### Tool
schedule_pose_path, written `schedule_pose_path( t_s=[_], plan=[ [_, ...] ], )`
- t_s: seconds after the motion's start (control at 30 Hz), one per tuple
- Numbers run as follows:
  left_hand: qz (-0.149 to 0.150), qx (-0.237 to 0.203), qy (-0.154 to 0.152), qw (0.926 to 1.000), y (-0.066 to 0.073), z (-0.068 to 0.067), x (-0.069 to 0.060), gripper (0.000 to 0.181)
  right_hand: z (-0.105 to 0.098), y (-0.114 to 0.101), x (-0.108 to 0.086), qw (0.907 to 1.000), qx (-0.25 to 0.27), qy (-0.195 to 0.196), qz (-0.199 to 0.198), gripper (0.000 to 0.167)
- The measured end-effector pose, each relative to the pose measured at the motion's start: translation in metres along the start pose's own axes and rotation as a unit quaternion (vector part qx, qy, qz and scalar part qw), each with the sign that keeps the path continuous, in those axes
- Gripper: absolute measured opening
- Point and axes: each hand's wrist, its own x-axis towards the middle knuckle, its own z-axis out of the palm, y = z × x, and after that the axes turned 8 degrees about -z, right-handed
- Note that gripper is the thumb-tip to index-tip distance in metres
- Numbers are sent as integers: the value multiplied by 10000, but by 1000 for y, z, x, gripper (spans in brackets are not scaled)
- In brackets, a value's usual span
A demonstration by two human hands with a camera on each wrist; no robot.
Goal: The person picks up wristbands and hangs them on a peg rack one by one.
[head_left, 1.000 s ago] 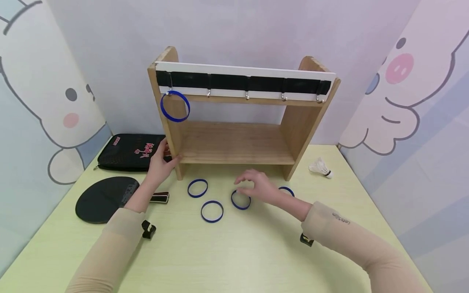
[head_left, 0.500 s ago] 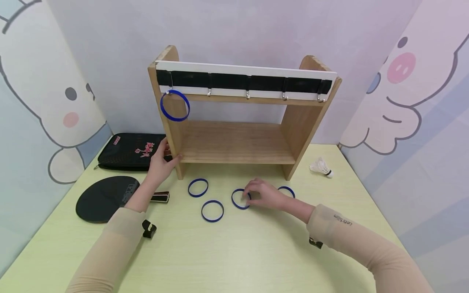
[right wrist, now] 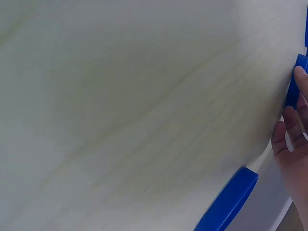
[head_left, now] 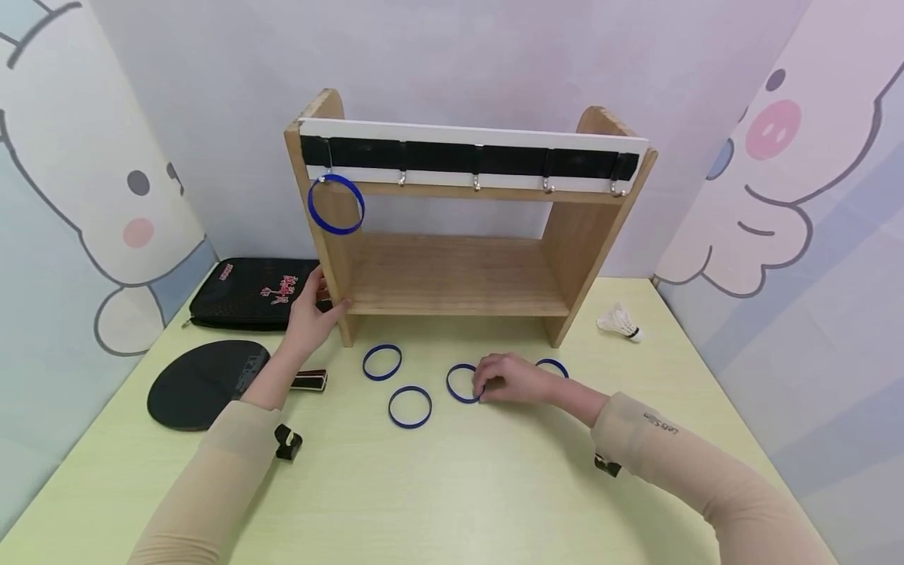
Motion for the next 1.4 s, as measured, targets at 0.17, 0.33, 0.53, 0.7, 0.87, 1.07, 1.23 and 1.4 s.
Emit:
schedule_pose_path(
  t_s=[0.17,0.33,0.53,0.7,0.87,1.07,1.23,1.4],
  plan=[
    [-2,7,-26,10000,0,1,1,73,-1,0,0,9998,175,-9,-9,7],
    [-23,12,6,10000,0,0,1,73,-3,-2,1,9993,353,82,130,7],
    [-3,2,14,10000,-1,0,2,73,-12,-8,2,9978,397,303,445,5],
    [13,24,2,10000,-1,0,2,73,-21,-16,5,9947,611,428,706,5],
    [20,31,14,10000,-1,0,1,73,-30,-25,10,9907,834,672,836,9],
    [3,37,26,10000,0,0,-1,73,-41,-39,14,9816,1310,993,975,16],
    [-18,1,33,10000,0,0,0,73,-52,-53,17,9790,1288,1255,958,18],
    [-47,-65,3,10000,0,0,0,73,-63,-65,22,9765,1204,1538,910,17]
  ],
)
